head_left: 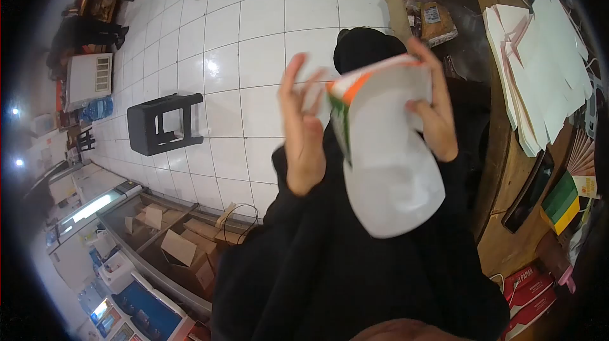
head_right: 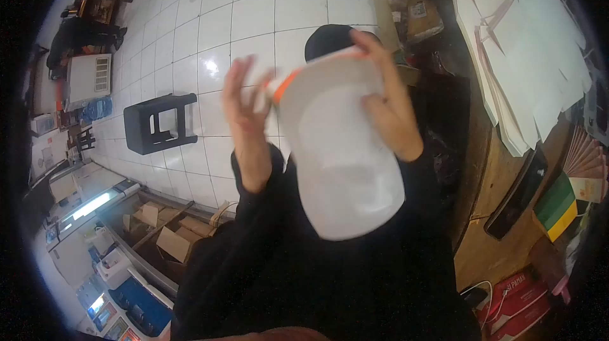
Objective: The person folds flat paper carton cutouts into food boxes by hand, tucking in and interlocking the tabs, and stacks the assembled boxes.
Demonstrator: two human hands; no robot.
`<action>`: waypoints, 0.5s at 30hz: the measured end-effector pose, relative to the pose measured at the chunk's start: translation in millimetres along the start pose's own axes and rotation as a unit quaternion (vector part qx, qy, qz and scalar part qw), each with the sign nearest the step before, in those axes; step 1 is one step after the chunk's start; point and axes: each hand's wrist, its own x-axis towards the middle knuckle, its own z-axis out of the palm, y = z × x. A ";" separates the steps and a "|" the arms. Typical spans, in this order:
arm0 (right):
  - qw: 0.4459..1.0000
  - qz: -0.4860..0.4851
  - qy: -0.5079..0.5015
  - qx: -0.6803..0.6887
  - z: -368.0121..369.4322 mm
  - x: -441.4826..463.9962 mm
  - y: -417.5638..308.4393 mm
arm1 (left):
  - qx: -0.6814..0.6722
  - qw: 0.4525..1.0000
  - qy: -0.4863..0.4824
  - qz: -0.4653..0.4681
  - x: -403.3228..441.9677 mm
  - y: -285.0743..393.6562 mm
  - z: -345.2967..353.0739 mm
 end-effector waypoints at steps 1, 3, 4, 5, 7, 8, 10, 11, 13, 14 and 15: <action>0.999 0.029 -0.034 0.018 10.6 -4.9 -7.2 | -0.150 0.980 -0.111 -0.071 3.1 -5.8 -11.1; 0.975 -0.025 0.101 0.198 32.0 -15.1 6.0 | -0.125 0.979 -0.154 -0.055 1.0 -10.6 -5.5; 0.975 -0.029 0.104 0.195 25.1 -19.0 19.1 | -0.019 0.986 -0.166 0.028 1.6 -12.5 -5.5; 0.968 -0.011 0.114 0.223 10.7 -24.0 33.2 | 0.040 0.992 -0.115 0.028 -3.3 -9.3 2.1; 0.961 0.000 0.122 0.247 6.2 -18.7 27.1 | 0.217 0.963 -0.158 -0.005 -4.2 -10.4 4.3; 0.982 0.006 0.180 0.055 9.4 -18.5 21.3 | 0.215 0.964 -0.157 -0.001 -3.6 -14.7 6.3; 0.963 -0.016 0.229 -0.138 11.1 -15.0 17.9 | 0.230 0.964 -0.097 0.085 0.7 -27.1 10.6; 0.963 -0.019 0.229 -0.138 14.6 -14.1 12.3 | 0.229 0.965 -0.096 0.087 3.7 -31.0 11.4; 0.982 0.023 0.176 -0.059 21.5 -16.2 -4.3 | 0.147 0.985 0.042 0.081 12.5 -38.0 10.4; 0.988 0.043 0.144 -0.048 20.4 -19.2 -8.8 | 0.129 0.984 0.084 0.093 17.6 -48.6 3.5; 0.991 0.063 0.112 -0.037 19.3 -22.1 -13.4 | 0.130 0.983 0.084 0.096 19.5 -47.7 -0.7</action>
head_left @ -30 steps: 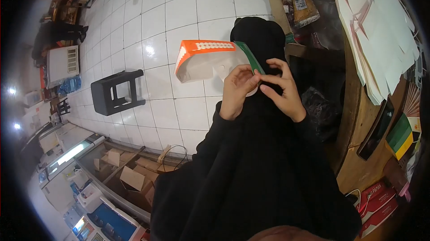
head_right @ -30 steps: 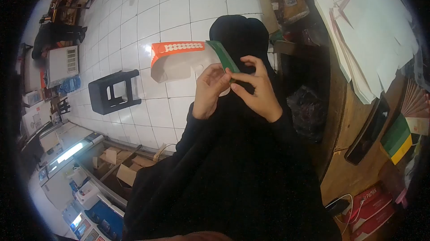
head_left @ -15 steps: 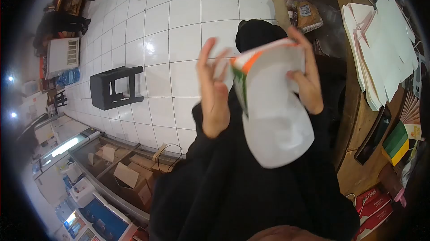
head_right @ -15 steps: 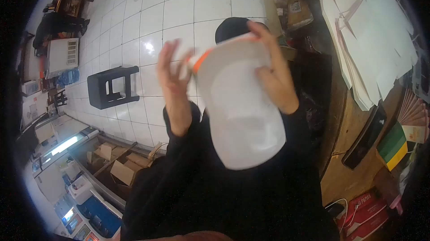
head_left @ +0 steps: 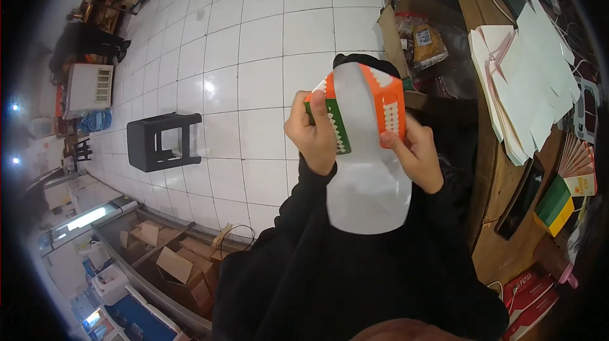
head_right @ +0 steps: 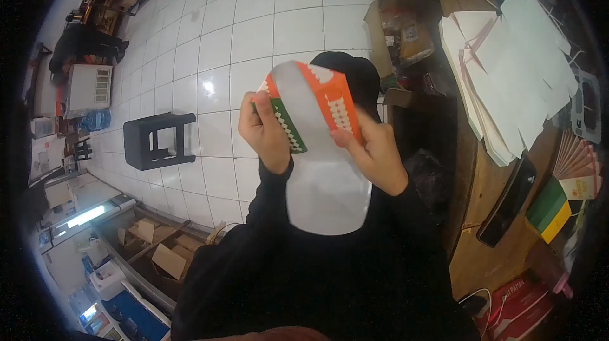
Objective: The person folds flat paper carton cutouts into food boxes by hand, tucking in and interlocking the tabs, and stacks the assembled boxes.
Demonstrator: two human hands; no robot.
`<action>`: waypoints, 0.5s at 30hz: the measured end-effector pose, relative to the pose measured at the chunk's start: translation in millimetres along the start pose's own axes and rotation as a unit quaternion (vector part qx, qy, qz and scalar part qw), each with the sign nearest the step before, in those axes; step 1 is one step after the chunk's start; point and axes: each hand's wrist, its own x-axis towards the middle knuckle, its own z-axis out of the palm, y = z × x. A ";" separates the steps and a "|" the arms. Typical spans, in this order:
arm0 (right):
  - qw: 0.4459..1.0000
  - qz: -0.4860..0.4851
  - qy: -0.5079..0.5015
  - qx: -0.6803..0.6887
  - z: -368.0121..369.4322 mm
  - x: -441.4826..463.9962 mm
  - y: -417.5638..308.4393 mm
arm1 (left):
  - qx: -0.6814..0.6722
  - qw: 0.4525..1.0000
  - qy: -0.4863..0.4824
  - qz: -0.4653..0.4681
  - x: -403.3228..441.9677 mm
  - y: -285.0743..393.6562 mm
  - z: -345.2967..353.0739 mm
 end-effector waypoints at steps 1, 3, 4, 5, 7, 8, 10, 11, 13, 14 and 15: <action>0.998 -0.011 -0.034 -0.052 -5.0 -2.7 5.3 | -0.081 0.995 -0.042 -0.049 1.3 0.6 -3.0; 0.992 -0.086 0.037 -0.084 -1.6 -5.6 20.8 | -0.104 0.978 -0.161 -0.081 -0.3 4.5 -7.9; 0.992 -0.089 0.038 -0.084 4.1 -2.3 16.9 | -0.069 0.958 -0.260 -0.100 -7.8 -0.2 -16.4; 0.988 -0.101 0.114 -0.009 11.1 1.8 11.5 | -0.091 0.947 -0.287 -0.112 -19.9 -13.0 -17.3; 0.980 -0.102 0.164 0.044 14.4 4.1 9.6 | -0.111 0.935 -0.314 -0.125 -25.7 -17.1 -14.9; 0.980 -0.102 0.165 0.043 10.0 3.5 11.7 | -0.102 0.948 -0.267 -0.137 -27.2 -18.2 -14.2; 0.998 0.020 0.017 0.059 -1.2 1.5 16.5 | -0.095 0.959 -0.220 -0.153 -24.1 -12.7 -14.7; 0.990 0.072 0.013 0.122 -0.8 3.6 18.3 | -0.090 0.962 -0.221 -0.130 -18.5 -10.8 -17.4; 0.980 0.107 -0.002 0.169 -4.4 2.1 16.4 | -0.073 0.975 -0.199 -0.060 -9.2 -1.2 -14.3; 0.966 0.141 -0.020 0.217 -7.6 2.0 14.8 | -0.080 0.974 -0.204 -0.055 -6.3 8.5 -7.2; 0.956 0.153 -0.065 0.241 -12.5 0.3 14.2 | -0.173 0.981 -0.070 -0.061 -2.7 27.2 3.7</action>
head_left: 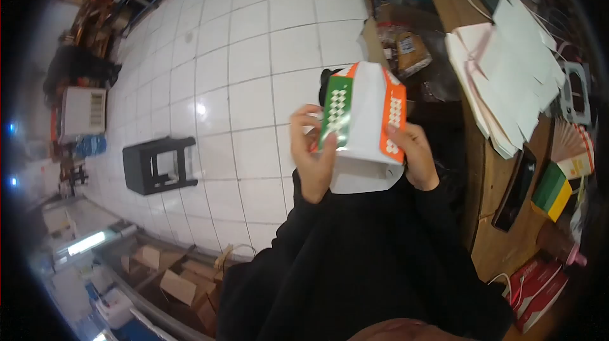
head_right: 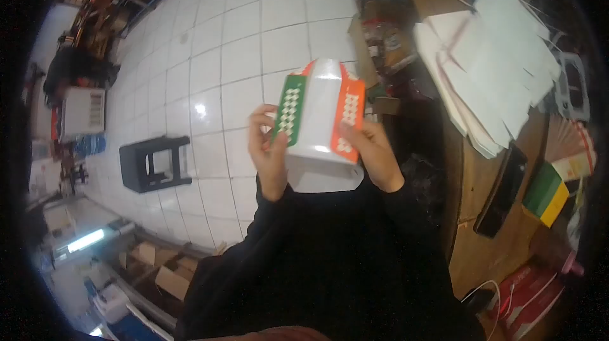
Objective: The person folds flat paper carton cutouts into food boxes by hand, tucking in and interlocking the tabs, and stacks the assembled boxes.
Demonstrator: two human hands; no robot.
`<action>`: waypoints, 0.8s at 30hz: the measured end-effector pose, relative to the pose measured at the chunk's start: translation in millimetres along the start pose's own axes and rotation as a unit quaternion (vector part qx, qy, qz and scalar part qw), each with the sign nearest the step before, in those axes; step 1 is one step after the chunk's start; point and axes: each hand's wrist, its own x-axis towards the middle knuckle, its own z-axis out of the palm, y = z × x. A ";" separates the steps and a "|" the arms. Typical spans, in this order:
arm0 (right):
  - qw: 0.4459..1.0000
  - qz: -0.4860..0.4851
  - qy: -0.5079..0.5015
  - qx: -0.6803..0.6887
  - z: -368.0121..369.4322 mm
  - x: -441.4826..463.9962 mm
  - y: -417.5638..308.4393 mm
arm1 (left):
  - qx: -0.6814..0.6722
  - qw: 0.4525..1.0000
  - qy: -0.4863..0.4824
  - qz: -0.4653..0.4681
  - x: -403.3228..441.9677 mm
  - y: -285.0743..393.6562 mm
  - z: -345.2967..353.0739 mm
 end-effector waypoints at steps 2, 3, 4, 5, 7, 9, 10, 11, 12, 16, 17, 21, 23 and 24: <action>0.972 0.055 -0.193 0.119 -20.8 -3.1 9.3 | -0.059 0.993 0.095 0.030 2.3 -3.2 8.8; 0.951 0.040 -0.270 0.146 -8.7 -11.4 -6.6 | -0.019 0.997 0.065 0.045 2.4 -17.3 -5.7; 0.950 0.096 -0.276 0.111 -19.0 -15.2 2.2 | -0.071 0.997 0.001 0.003 -2.3 -25.5 -20.3; 0.929 0.062 -0.365 0.020 -31.0 -9.8 5.2 | -0.121 0.990 -0.066 -0.039 -9.5 -29.7 -27.2; 0.926 0.106 -0.356 0.069 -30.7 -23.7 -6.4 | -0.170 0.982 -0.061 -0.048 -15.5 -13.1 -3.9; 0.945 0.075 -0.300 0.107 -35.2 -39.4 -17.1 | -0.188 0.966 -0.145 -0.101 -20.6 -0.1 17.9; 0.960 0.035 -0.248 0.128 -40.2 -49.8 -24.1 | -0.152 0.966 -0.197 -0.077 -22.5 6.9 31.5; 0.973 -0.017 -0.180 0.146 -46.5 -62.6 -32.6 | -0.113 0.962 -0.242 -0.052 -24.2 16.1 40.8; 0.978 -0.072 -0.106 0.163 -54.4 -77.1 -40.7 | -0.162 0.938 -0.298 -0.075 -20.4 18.5 42.8; 0.827 -0.406 0.372 0.111 -81.2 -159.5 -91.9 | -0.207 0.909 -0.349 -0.094 3.7 8.2 41.5; 0.751 -0.453 0.478 0.057 -86.4 -179.4 -104.5 | -0.169 0.920 -0.343 -0.086 11.5 2.1 35.2; 0.358 -0.324 0.677 -0.555 -140.1 -240.9 -155.3 | -0.129 0.939 -0.294 -0.124 26.8 -18.0 13.5; 0.441 -0.115 0.614 -0.645 -187.6 -276.4 -164.9 | -0.113 0.941 -0.284 -0.147 25.6 -24.0 5.8; 0.479 -0.015 0.600 -0.640 -189.0 -270.1 -172.9 | -0.112 0.940 -0.285 -0.149 23.9 -24.7 5.0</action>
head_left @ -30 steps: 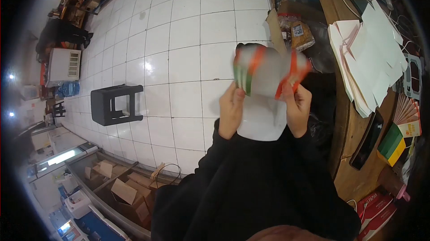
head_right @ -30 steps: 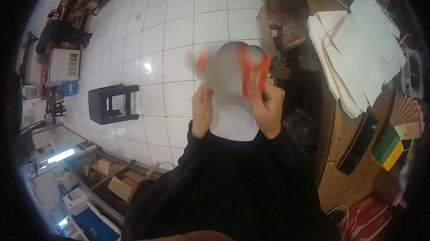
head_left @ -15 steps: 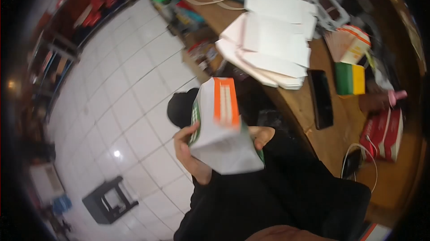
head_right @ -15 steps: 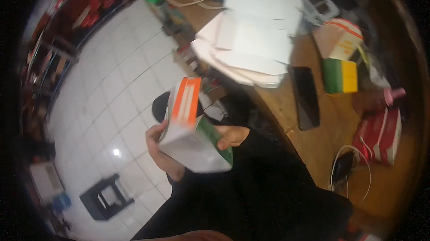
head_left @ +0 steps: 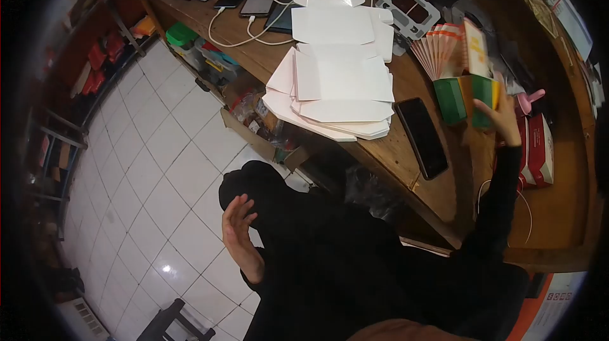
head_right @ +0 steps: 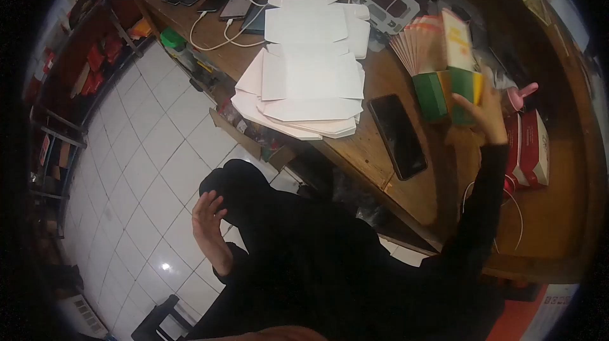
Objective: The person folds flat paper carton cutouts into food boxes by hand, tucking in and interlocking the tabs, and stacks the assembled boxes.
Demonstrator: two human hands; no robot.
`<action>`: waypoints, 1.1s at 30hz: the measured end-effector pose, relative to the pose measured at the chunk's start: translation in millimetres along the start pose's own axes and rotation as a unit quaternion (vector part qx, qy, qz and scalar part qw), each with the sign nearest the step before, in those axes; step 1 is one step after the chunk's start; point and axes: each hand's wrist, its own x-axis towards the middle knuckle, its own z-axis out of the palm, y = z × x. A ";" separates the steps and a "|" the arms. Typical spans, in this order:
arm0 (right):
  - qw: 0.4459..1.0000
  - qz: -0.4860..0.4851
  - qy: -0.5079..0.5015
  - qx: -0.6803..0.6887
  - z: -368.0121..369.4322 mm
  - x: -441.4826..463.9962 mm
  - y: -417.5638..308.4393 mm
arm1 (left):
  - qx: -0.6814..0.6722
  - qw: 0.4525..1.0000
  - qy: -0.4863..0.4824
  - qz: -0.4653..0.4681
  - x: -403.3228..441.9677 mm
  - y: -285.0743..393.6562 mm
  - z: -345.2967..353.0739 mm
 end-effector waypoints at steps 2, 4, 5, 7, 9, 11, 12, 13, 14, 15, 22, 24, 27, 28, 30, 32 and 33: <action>0.994 0.044 -0.093 -0.030 7.4 20.9 -11.6 | 0.006 0.999 0.001 -0.036 -1.1 -1.2 0.0; 0.967 0.018 -0.205 -0.147 25.2 47.1 -14.5 | 0.012 0.999 -0.004 -0.040 -2.3 -3.4 -2.0; 0.950 0.055 -0.268 -0.148 37.1 61.9 -12.9 | 0.016 0.999 -0.008 -0.044 -3.0 -4.5 -2.9; 0.949 0.050 -0.289 -0.111 69.9 74.4 -3.0 | 0.022 0.999 -0.002 -0.048 -5.5 -4.9 -5.9; 0.952 0.090 -0.263 -0.131 78.1 73.3 -4.7 | 0.024 0.998 0.006 -0.053 -6.7 -8.7 -8.0; 0.950 0.131 -0.239 -0.152 84.1 59.2 -15.5 | 0.010 0.998 0.028 -0.062 -7.7 -14.8 -12.3; 0.966 0.136 -0.159 -0.148 86.6 45.1 -21.8 | 0.011 0.998 0.029 -0.063 -7.2 -17.0 -14.0; 0.977 0.138 -0.079 -0.145 89.4 37.1 -25.0 | 0.011 0.997 0.027 -0.076 -7.8 -19.2 -15.4; 0.981 0.129 -0.053 -0.139 94.7 35.0 -14.8 | 0.012 0.996 0.027 -0.088 -9.4 -20.4 -17.1; 0.980 0.126 -0.057 -0.141 95.3 35.6 -10.3 | 0.012 0.995 0.031 -0.092 -10.4 -19.7 -17.6; 0.963 -0.263 0.050 0.035 96.5 17.4 -101.6 | 0.013 0.995 0.060 -0.082 -13.4 -12.0 -38.3; 0.909 -0.353 -0.122 0.184 82.1 -1.6 -180.0 | 0.042 0.992 0.091 -0.082 -17.8 -7.7 -43.3; 0.865 -0.435 -0.192 0.162 105.3 -1.8 -210.1 | 0.037 0.990 0.117 -0.073 -26.6 -3.2 -47.8; 0.853 -0.468 -0.206 0.101 111.6 1.6 -218.6 | 0.030 0.991 0.114 -0.066 -29.6 -5.3 -52.6; 0.854 -0.435 -0.273 0.086 99.4 9.8 -230.6 | 0.016 0.988 0.136 -0.074 -36.8 -4.7 -56.1; 0.841 -0.448 -0.280 0.119 102.2 16.2 -230.5 | -0.003 0.984 0.151 -0.092 -41.5 -8.0 -57.3; 0.839 -0.449 -0.281 0.121 105.5 23.3 -225.1 | -0.001 0.984 0.154 -0.093 -42.5 -11.0 -58.0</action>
